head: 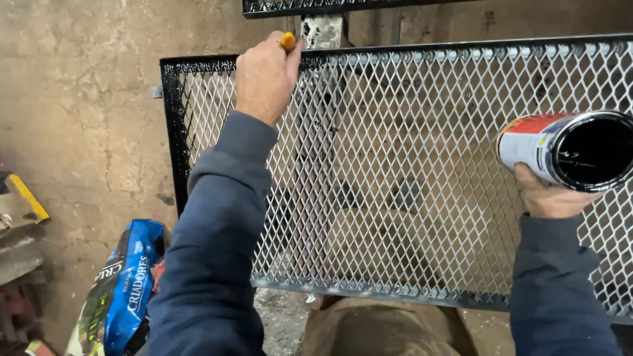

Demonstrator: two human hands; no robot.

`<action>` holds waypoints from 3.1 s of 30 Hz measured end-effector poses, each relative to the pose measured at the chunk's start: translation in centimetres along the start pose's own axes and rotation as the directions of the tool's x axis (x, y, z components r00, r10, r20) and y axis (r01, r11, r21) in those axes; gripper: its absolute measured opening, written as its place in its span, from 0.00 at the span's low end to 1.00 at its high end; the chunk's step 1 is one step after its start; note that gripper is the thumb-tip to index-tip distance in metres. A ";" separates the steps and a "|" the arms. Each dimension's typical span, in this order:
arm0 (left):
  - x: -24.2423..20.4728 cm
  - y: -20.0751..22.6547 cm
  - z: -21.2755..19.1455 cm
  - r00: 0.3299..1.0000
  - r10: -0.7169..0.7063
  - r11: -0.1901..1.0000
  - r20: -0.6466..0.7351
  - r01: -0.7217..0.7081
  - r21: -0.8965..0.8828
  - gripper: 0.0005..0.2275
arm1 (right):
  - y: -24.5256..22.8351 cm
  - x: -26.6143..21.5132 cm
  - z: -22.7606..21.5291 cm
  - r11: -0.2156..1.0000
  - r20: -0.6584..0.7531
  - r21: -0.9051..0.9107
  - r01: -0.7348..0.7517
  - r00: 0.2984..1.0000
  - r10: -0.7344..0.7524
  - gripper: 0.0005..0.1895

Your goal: Painting a metal mesh frame with black paint using a brush.

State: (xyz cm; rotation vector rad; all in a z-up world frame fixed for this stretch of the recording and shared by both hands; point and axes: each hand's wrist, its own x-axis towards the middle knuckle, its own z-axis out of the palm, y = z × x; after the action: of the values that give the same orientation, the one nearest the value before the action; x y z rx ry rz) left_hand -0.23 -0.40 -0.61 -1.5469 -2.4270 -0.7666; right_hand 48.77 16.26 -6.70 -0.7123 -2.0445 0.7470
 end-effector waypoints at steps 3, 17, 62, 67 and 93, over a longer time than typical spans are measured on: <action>-0.1 -0.2 -0.3 1.000 -0.009 1.000 -0.006 0.009 0.007 0.12 | 1.7 -1.1 -0.2 0.997 0.014 0.066 -0.038 0.999 0.037 0.48; -7.6 -0.2 0.8 0.869 -0.453 0.779 -0.201 0.276 -0.563 0.08 | 3.7 -1.6 -0.1 0.970 0.015 -0.189 0.153 0.988 -0.153 0.58; 1.5 33.0 -8.5 0.869 0.476 0.713 0.138 -0.289 -0.639 0.13 | 0.1 0.5 -0.4 0.866 -0.182 -0.487 -0.112 0.983 0.025 0.58; 2.4 35.3 -4.9 0.769 0.536 0.781 0.349 -0.295 -0.550 0.12 | 0.9 -0.2 -0.4 0.909 -0.190 -0.387 -0.155 0.978 0.086 0.62; 2.6 35.8 0.2 0.729 0.506 0.847 0.461 -0.321 -0.423 0.11 | 0.7 0.1 -0.9 0.930 -0.145 -0.325 -0.172 0.981 0.131 0.62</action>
State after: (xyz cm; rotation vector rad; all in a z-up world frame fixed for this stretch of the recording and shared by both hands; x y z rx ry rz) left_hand 30.24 13.64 12.13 -2.6662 -2.1826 -0.6985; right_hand 49.63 17.04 -6.69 -1.0935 -2.0428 0.4273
